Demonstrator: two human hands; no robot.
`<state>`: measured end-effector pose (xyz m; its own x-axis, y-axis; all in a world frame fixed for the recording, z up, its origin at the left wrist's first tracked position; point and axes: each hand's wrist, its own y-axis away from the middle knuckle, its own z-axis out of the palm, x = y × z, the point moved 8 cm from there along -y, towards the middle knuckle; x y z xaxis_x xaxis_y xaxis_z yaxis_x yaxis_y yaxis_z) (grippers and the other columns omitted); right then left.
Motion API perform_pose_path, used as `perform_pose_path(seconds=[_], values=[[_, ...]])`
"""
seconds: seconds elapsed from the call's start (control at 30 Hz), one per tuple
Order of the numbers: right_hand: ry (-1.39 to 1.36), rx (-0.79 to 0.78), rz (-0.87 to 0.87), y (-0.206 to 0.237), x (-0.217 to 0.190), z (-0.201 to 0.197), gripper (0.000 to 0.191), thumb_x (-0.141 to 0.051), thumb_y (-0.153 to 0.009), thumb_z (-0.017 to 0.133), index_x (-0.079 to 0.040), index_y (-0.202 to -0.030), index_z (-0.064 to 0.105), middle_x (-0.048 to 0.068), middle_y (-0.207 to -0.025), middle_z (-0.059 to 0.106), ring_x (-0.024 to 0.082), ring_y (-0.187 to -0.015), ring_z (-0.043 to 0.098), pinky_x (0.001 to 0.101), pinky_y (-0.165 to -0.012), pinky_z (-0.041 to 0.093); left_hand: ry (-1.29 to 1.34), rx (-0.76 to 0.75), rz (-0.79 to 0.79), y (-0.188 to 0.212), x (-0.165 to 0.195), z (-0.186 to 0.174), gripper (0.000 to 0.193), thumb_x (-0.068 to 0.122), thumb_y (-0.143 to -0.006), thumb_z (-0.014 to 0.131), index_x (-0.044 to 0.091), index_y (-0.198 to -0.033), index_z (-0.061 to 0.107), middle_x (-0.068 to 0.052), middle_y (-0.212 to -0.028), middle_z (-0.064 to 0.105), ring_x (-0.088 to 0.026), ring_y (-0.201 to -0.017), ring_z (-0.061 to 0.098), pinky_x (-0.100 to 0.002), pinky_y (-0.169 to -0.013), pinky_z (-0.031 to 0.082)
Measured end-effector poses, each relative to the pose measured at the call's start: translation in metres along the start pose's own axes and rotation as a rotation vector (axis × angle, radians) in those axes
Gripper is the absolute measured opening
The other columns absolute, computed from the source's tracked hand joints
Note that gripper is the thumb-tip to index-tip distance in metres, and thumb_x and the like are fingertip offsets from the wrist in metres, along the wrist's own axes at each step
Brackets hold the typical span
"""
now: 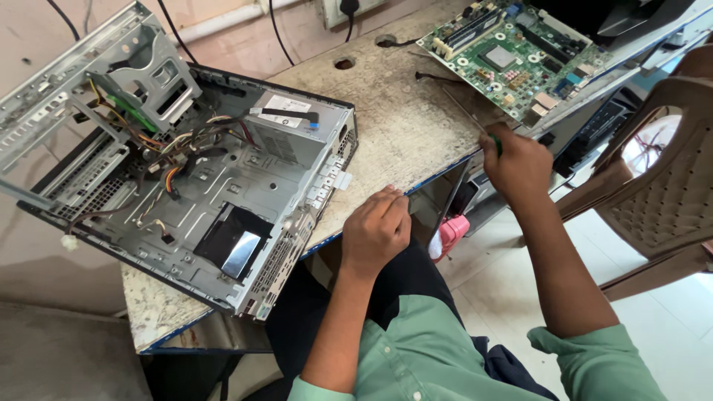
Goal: The person removes screws from a desktop computer case using a screwdriver, detaches internal cables, and lifts out the motherboard. The case is then repositioned and additional screws are removed from the chassis.
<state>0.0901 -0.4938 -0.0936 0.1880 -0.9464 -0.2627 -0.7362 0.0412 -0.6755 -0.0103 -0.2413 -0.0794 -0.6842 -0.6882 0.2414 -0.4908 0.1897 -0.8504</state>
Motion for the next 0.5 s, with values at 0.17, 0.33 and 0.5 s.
perform_pose_path(seconds=[0.17, 0.33, 0.5], values=[[-0.018, -0.021, -0.028, 0.018, 0.002, -0.002, 0.016, -0.03, -0.102, 0.071, -0.017, -0.109, 0.074, 0.013, -0.075, 0.069, 0.035, -0.07, 0.068, 0.047, -0.062, 0.051, 0.016, 0.017, 0.005, 0.0, 0.001, 0.0, 0.007, 0.003, -0.086, 0.069, 0.003, -0.093, 0.07, -0.011, -0.098, 0.074, -0.026, -0.101, 0.074, -0.035, -0.091, 0.06], [-0.085, 0.041, -0.083, 0.03, -0.01, -0.007, 0.014, -0.028, -0.104, 0.07, -0.015, -0.109, 0.071, 0.012, -0.081, 0.069, 0.035, -0.075, 0.068, 0.0458, -0.066, 0.052, 0.007, 0.021, -0.013, 0.003, -0.002, -0.001, 0.009, 0.003, -0.084, 0.07, 0.003, -0.093, 0.07, -0.011, -0.099, 0.074, -0.027, -0.102, 0.074, -0.036, -0.09, 0.059], [-0.155, -0.015, -0.112, 0.041, -0.041, -0.004, 0.011, -0.025, -0.104, 0.072, -0.016, -0.111, 0.073, 0.013, -0.084, 0.07, 0.033, -0.076, 0.069, 0.0438, -0.068, 0.053, 0.015, 0.021, -0.014, 0.006, -0.005, -0.001, 0.011, 0.002, -0.084, 0.071, 0.003, -0.095, 0.07, -0.011, -0.1, 0.073, -0.027, -0.103, 0.074, -0.037, -0.093, 0.06]])
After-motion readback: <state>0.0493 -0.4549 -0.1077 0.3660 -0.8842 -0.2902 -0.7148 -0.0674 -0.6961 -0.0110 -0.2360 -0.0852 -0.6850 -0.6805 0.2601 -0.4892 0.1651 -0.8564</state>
